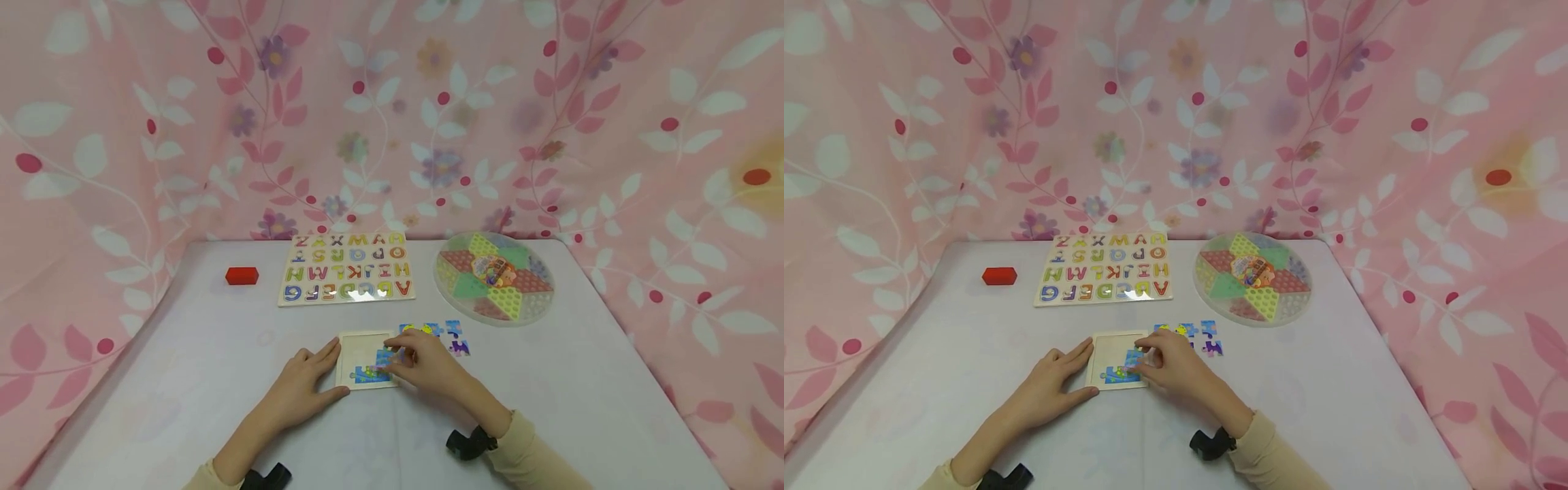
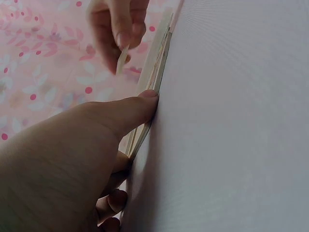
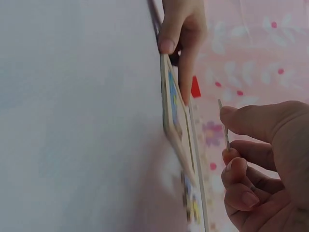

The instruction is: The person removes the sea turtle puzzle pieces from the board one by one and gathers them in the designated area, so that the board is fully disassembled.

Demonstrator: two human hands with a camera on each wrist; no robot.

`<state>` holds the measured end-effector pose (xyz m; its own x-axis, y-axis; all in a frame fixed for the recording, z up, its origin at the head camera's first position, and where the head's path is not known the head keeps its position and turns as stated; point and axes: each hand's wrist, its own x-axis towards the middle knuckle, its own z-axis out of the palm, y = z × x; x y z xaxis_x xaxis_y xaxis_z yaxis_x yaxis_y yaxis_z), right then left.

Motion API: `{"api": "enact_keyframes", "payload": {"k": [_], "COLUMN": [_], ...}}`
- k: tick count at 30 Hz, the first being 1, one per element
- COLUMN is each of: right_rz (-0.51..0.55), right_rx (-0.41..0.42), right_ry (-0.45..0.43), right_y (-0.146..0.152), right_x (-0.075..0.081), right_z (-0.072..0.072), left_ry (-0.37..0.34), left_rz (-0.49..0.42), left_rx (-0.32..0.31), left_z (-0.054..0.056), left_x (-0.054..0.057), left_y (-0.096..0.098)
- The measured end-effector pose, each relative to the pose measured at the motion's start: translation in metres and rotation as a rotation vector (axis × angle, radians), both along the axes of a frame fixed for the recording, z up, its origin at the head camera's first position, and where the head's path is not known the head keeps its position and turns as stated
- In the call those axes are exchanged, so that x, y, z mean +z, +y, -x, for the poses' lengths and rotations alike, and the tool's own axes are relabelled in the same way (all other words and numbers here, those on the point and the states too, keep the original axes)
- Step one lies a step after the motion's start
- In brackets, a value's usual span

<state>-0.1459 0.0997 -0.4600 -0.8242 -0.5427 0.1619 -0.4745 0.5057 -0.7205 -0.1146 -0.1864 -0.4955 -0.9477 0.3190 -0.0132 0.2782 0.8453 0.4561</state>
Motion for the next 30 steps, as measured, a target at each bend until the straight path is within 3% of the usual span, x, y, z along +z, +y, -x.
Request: {"api": "enact_keyframes", "payload": {"k": [5,17,26,30], "right_rz": [0.011,-0.022,-0.017,-0.015], "right_rx": [-0.065,-0.049,-0.024,-0.030], "right_ry": [0.016,-0.023,0.080,0.074], "right_y": [0.027,0.051,0.046,0.046], "right_x": [-0.005,-0.025,-0.032,-0.033], "right_z": [-0.009,-0.033,-0.032,-0.032], "left_ry": [0.023,-0.004,-0.016,-0.008], "left_rz": [-0.007,-0.016,-0.018,-0.023], "left_rx": [-0.009,-0.018,-0.018,-0.021], "left_z": [0.004,0.001,-0.001,-0.001], "left_x": [0.003,0.003,0.006,0.005], "left_y": [-0.002,-0.001,-0.001,-0.001]}}
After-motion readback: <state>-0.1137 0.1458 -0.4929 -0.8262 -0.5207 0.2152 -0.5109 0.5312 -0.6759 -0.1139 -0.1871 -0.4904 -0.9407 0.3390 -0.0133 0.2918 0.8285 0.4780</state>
